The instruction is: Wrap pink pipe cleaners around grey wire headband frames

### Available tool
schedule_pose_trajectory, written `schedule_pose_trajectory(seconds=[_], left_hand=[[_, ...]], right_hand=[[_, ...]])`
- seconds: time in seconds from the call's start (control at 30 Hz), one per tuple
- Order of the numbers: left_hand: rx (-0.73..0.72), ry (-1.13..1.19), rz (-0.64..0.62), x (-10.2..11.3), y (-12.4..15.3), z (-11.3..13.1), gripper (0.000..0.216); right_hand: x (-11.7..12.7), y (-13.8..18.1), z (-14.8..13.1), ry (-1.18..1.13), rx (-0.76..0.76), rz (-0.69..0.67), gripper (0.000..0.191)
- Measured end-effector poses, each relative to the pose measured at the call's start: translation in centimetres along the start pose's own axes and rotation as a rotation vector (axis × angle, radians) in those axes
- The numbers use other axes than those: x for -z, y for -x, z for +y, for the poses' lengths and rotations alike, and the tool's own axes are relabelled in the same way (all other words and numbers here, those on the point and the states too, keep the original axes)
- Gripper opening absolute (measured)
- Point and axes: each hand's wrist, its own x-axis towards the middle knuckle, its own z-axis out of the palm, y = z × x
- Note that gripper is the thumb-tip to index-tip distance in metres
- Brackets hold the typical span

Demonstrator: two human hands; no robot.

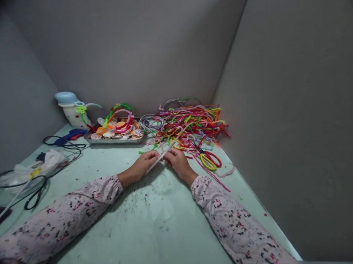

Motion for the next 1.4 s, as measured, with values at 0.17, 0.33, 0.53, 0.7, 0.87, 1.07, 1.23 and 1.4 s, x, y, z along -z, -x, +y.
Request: schedule_pose_trajectory(seconds=[0.17, 0.33, 0.53, 0.7, 0.87, 1.07, 1.23, 1.4], left_hand=[[-0.045, -0.078, 0.003, 0.1, -0.1, -0.4, 0.03], [-0.063, -0.115, 0.004, 0.0, 0.0, -0.6, 0.028], [-0.101, -0.183, 0.011, 0.0, -0.2, -1.0, 0.024], [-0.121, -0.226, 0.013, 0.0, -0.2, -0.9, 0.023], [-0.138, -0.259, 0.019, -0.1, -0.2, -0.8, 0.021], [-0.138, -0.268, 0.034, -0.2, -0.1, -0.7, 0.023], [-0.084, -0.189, 0.062, -0.2, -0.1, -0.4, 0.026], [-0.057, -0.136, 0.086, -0.2, -0.1, -0.3, 0.025]], right_hand=[[-0.3, 0.5, -1.4, 0.118, -0.01, 0.04, 0.018], [-0.4, 0.3, -1.2, 0.165, -0.01, 0.051, 0.022], [-0.2, 0.1, -0.3, 0.167, 0.004, 0.045, 0.02], [-0.1, 0.0, 0.0, 0.218, 0.041, 0.055, 0.02], [-0.1, -0.2, 0.3, 0.291, 0.071, 0.079, 0.019], [-0.3, -0.1, 0.3, 0.265, 0.064, 0.081, 0.02], [-0.5, 0.4, -0.8, 0.18, 0.017, 0.035, 0.025], [-0.5, 0.6, -1.3, 0.194, 0.055, 0.031, 0.021]])
